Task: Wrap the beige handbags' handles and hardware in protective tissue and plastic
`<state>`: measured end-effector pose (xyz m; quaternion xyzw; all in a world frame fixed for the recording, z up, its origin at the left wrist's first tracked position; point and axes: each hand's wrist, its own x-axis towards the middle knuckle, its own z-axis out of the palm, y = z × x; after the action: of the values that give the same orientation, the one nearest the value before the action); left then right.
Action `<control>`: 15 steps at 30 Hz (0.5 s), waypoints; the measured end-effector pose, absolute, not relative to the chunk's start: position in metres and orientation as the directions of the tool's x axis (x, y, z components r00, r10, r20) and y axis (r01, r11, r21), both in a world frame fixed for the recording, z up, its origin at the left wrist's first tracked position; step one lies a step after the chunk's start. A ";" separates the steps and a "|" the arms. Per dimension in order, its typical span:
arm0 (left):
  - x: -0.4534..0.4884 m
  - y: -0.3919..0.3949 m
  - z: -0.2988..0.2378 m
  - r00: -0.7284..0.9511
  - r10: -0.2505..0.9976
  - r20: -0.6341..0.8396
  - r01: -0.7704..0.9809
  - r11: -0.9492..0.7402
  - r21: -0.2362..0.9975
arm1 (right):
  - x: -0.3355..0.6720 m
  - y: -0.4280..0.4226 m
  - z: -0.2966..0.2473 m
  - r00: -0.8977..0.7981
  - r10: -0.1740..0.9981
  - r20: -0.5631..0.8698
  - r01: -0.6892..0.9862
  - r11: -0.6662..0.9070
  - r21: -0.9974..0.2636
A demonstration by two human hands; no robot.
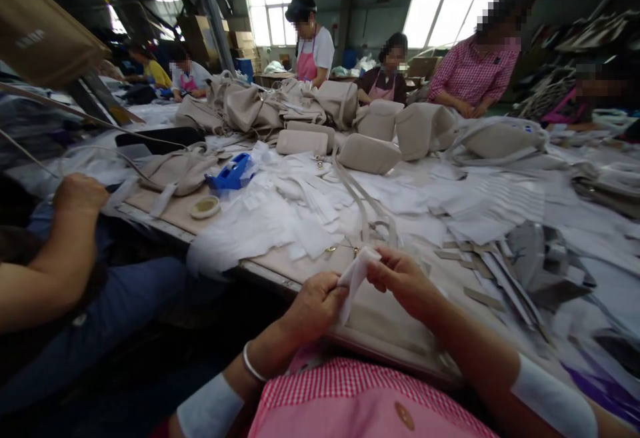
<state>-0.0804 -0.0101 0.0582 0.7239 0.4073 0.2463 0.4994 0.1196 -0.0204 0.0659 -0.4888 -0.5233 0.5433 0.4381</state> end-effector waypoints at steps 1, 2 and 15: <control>-0.079 -0.010 0.057 0.545 0.838 -0.033 0.332 -0.179 0.926 | 0.118 -0.023 0.064 -0.206 0.973 -0.104 0.000 -0.106 -0.994; -0.078 -0.010 0.056 0.552 0.833 -0.017 0.318 -0.191 0.929 | 0.115 -0.025 0.062 -0.255 0.958 -0.133 -0.016 -0.142 -0.990; -0.097 -0.008 0.065 0.727 0.686 -0.021 0.150 -0.129 0.980 | 0.088 -0.028 0.045 0.058 0.988 -0.145 0.117 -0.151 -0.982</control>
<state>-0.0968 -0.0078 0.0654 0.7164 0.2917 0.2262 0.5920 0.0885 -0.0281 0.0452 -0.5773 -0.4783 0.4920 0.4427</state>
